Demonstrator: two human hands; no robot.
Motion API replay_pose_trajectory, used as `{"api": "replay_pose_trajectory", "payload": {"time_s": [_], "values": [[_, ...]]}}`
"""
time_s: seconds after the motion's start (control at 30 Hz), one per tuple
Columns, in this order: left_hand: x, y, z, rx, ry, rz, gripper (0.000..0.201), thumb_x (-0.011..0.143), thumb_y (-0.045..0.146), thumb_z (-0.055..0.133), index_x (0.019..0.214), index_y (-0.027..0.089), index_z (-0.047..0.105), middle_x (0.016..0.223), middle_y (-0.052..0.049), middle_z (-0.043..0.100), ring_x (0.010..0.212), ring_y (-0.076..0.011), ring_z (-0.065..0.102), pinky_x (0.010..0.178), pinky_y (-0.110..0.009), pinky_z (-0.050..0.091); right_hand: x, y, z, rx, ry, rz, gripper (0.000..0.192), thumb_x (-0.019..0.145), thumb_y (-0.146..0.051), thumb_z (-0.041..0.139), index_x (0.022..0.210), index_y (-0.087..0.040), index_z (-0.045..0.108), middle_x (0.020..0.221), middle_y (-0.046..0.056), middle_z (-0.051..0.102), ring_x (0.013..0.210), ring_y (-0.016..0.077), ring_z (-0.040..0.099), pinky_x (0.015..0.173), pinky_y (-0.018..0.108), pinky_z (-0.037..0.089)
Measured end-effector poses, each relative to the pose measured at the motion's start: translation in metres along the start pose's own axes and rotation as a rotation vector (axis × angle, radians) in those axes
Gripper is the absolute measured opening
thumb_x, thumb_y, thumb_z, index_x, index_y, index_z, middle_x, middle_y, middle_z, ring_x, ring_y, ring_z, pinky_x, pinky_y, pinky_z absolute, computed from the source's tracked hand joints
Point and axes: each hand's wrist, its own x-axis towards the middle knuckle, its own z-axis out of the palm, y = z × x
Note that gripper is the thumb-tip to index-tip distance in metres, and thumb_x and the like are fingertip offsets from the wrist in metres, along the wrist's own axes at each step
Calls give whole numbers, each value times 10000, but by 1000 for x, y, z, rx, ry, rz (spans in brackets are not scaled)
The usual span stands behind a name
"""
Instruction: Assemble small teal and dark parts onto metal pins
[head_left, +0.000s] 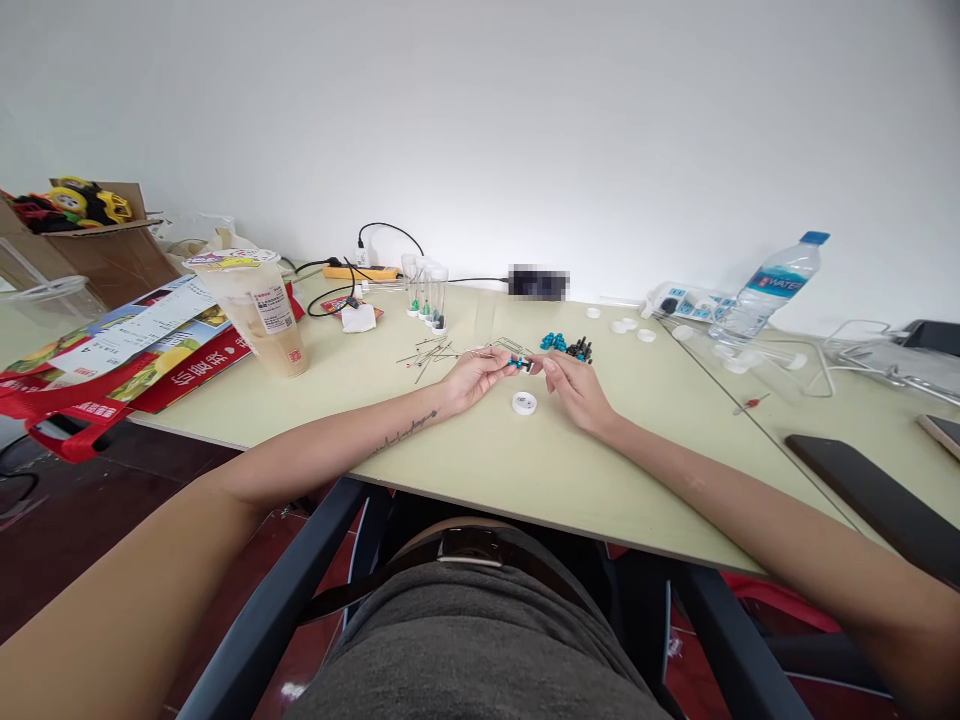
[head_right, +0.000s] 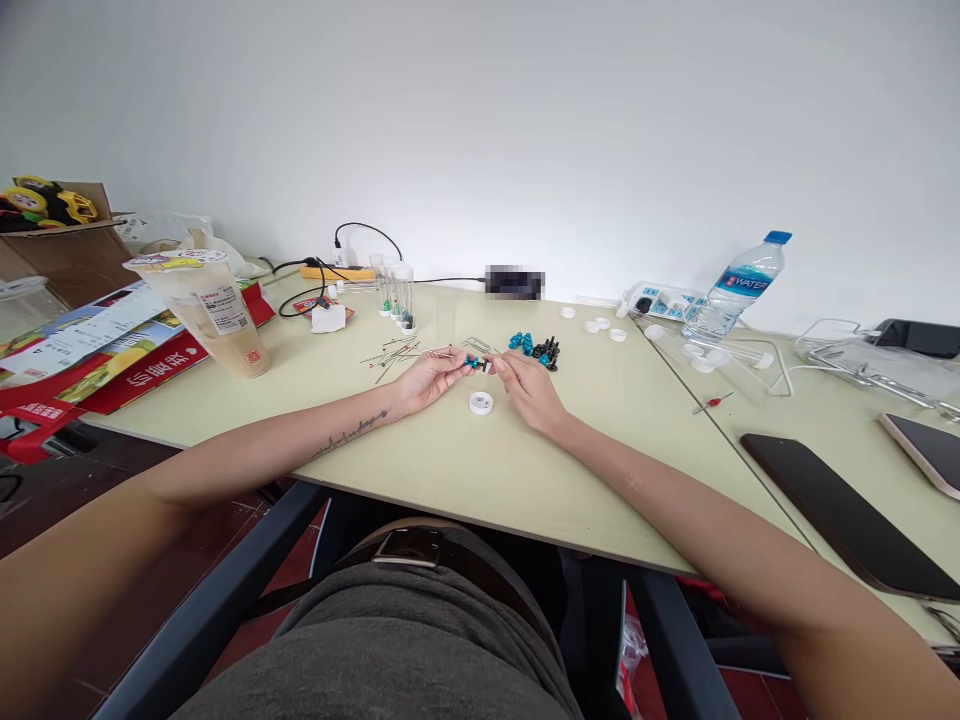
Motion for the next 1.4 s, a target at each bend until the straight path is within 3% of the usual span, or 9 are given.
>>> {"api": "replay_pose_trajectory", "payload": {"time_s": [0.17,0.33,0.6,0.83,1.03,1.23,1.4], "values": [[0,0,1,-15,14,-2,19,688,94,649,685,93,630,752,-22,637,731,-99,627,898,-259,445,1,0,0,-35,-19,58,391,919,-461,281,1011,-207,563,890,50,628,762,171,579,730,309,415],[-4,2,2,12,-58,-38,23,705,113,642,717,94,641,790,-32,641,766,-97,623,923,-270,429,2,-1,0,-55,-106,55,372,923,-441,292,834,-192,553,779,36,610,705,158,551,663,286,386],[-5,2,3,34,-67,-65,41,705,115,644,742,97,647,782,-31,640,778,-89,615,940,-273,415,2,1,1,-59,-109,41,335,931,-409,290,803,-195,513,751,25,573,700,146,529,656,276,372],[-5,3,5,10,-31,-67,21,711,87,629,722,86,647,774,-36,640,763,-94,624,944,-275,419,1,0,3,-8,-46,78,279,878,-463,403,972,-214,484,866,39,589,715,157,531,618,281,402],[-5,3,5,12,-29,-79,29,713,83,627,728,83,652,768,-47,648,762,-99,628,952,-292,421,2,-1,2,-9,-106,54,313,912,-445,318,855,-206,511,758,29,596,686,159,543,644,296,402],[-5,4,6,-8,-2,-95,31,710,72,628,720,79,657,764,-47,651,790,-109,633,960,-292,429,1,0,3,-25,-63,83,266,882,-439,403,988,-212,490,824,35,600,689,155,534,612,284,405],[-4,3,4,-1,-38,-95,75,699,86,645,767,65,668,800,-63,667,818,-131,642,956,-290,439,2,-1,2,-44,-80,60,247,903,-403,365,911,-206,514,769,28,607,699,161,543,625,288,394]]}}
